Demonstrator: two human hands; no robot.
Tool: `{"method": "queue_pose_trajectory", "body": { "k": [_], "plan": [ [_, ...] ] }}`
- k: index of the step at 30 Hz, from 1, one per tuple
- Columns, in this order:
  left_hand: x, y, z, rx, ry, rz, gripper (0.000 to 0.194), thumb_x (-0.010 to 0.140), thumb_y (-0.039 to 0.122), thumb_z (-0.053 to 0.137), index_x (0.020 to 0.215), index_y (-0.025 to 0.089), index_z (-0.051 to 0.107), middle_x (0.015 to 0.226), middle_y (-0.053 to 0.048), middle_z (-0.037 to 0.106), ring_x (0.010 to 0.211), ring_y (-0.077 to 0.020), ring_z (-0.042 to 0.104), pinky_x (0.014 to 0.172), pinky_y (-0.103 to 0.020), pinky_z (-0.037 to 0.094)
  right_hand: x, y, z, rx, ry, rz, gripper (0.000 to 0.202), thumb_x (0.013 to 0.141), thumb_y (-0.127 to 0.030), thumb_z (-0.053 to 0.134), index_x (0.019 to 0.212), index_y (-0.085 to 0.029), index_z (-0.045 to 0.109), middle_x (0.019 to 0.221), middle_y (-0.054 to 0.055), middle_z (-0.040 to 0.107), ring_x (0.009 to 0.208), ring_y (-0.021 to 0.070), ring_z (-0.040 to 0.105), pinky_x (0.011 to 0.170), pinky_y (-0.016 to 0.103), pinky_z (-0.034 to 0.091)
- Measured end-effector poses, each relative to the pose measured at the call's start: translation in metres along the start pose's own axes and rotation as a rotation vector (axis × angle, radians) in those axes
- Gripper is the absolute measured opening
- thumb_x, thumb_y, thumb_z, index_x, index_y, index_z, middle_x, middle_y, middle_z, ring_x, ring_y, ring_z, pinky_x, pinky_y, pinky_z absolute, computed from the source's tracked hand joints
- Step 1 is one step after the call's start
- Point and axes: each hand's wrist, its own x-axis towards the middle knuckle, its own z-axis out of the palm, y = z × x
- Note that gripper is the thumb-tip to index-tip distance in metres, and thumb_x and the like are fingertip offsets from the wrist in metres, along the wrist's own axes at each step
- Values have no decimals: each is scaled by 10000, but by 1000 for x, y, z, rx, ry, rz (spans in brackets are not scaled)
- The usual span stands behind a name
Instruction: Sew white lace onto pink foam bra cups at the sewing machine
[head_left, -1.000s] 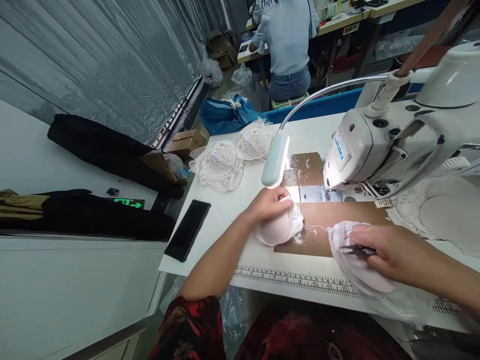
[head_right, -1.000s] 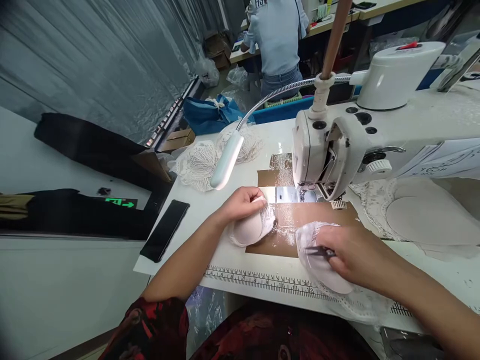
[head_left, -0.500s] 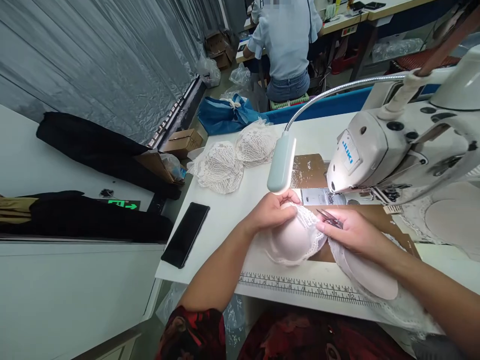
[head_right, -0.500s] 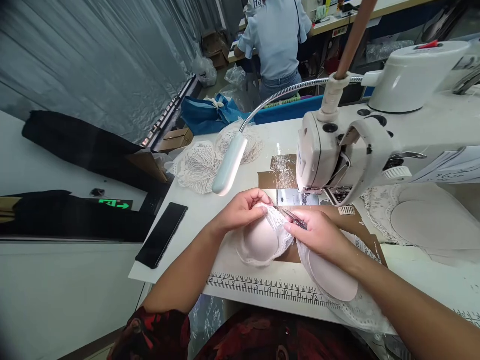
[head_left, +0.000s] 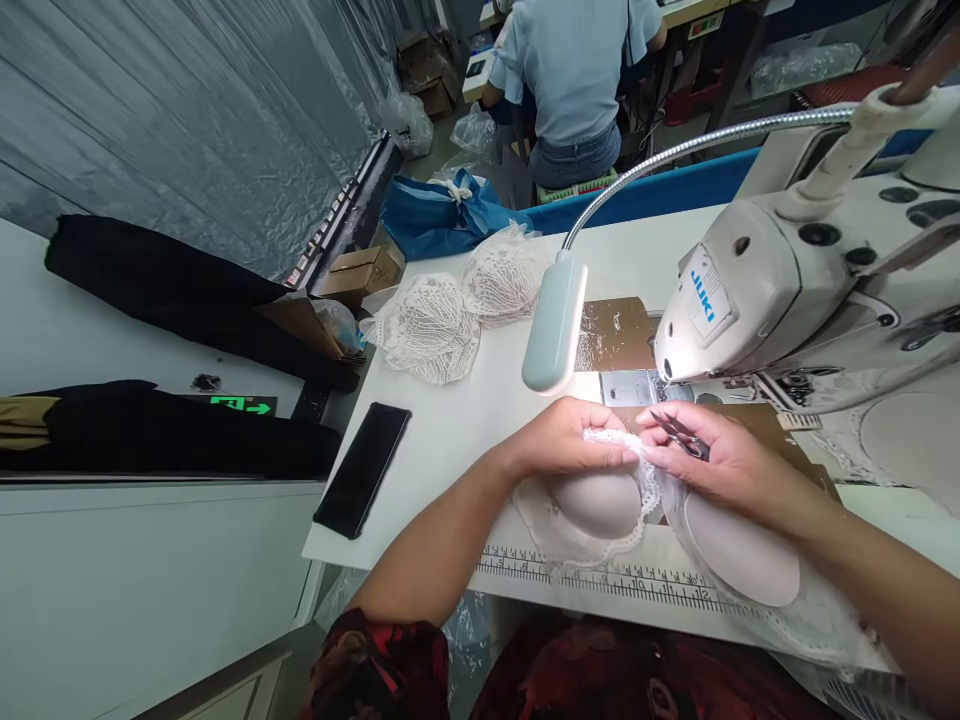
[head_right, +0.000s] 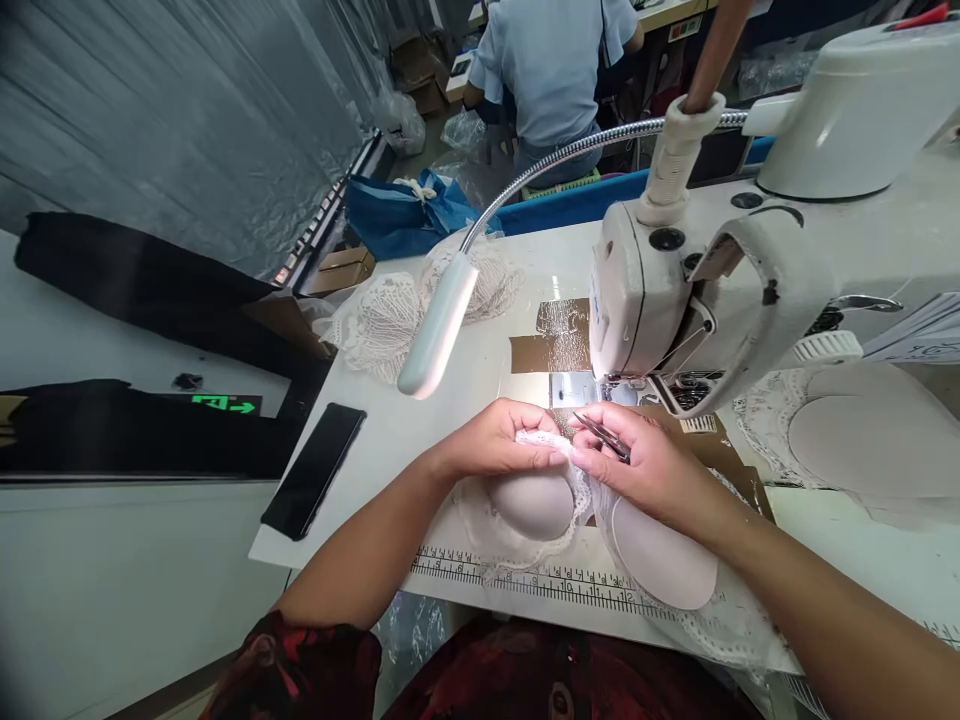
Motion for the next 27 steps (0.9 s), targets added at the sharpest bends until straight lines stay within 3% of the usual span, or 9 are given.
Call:
{"method": "queue_pose_trajectory", "body": {
  "k": [5,8,10,16,23,27],
  "plan": [
    [-2,3,3,-156,-28,-19,256,779,344,782,944,150,754,933,-58,737,881,-158,658,813,-272,491,-2,10,-12,-19,-16,-3,546,937,-648,383,1130,-236,685,928,81,709,805,244,651,770,397,539],
    [-2,3,5,-188,-10,5,269,788,342,775,983,156,768,1006,-72,753,957,-180,674,876,-288,500,-2,13,-15,-13,-15,52,510,891,-644,504,1154,-263,719,1164,84,710,1044,294,646,935,428,506],
    [-1,2,6,-181,8,4,278,787,349,774,979,148,774,1007,-82,759,963,-194,681,888,-302,506,-2,13,-15,8,-19,74,482,860,-615,583,1168,-268,712,1208,81,700,1108,296,630,973,426,494],
    [1,-2,7,-120,12,2,284,767,358,780,947,138,783,922,-72,765,868,-193,686,806,-290,510,3,7,-8,-17,-57,7,335,832,-517,621,996,-237,701,881,73,720,793,228,657,699,363,552],
    [1,1,9,-54,-27,-6,300,792,402,753,919,132,781,891,-63,751,842,-189,664,728,-267,487,5,-4,-1,-113,28,-45,280,871,-470,568,829,-234,712,860,72,724,793,224,662,689,363,527],
    [2,2,9,-43,-34,34,295,824,405,711,905,125,758,922,-73,733,884,-196,651,785,-284,486,5,-1,2,99,11,39,381,807,-535,656,1030,-226,675,908,67,715,838,233,681,728,366,556]
  ]
}}
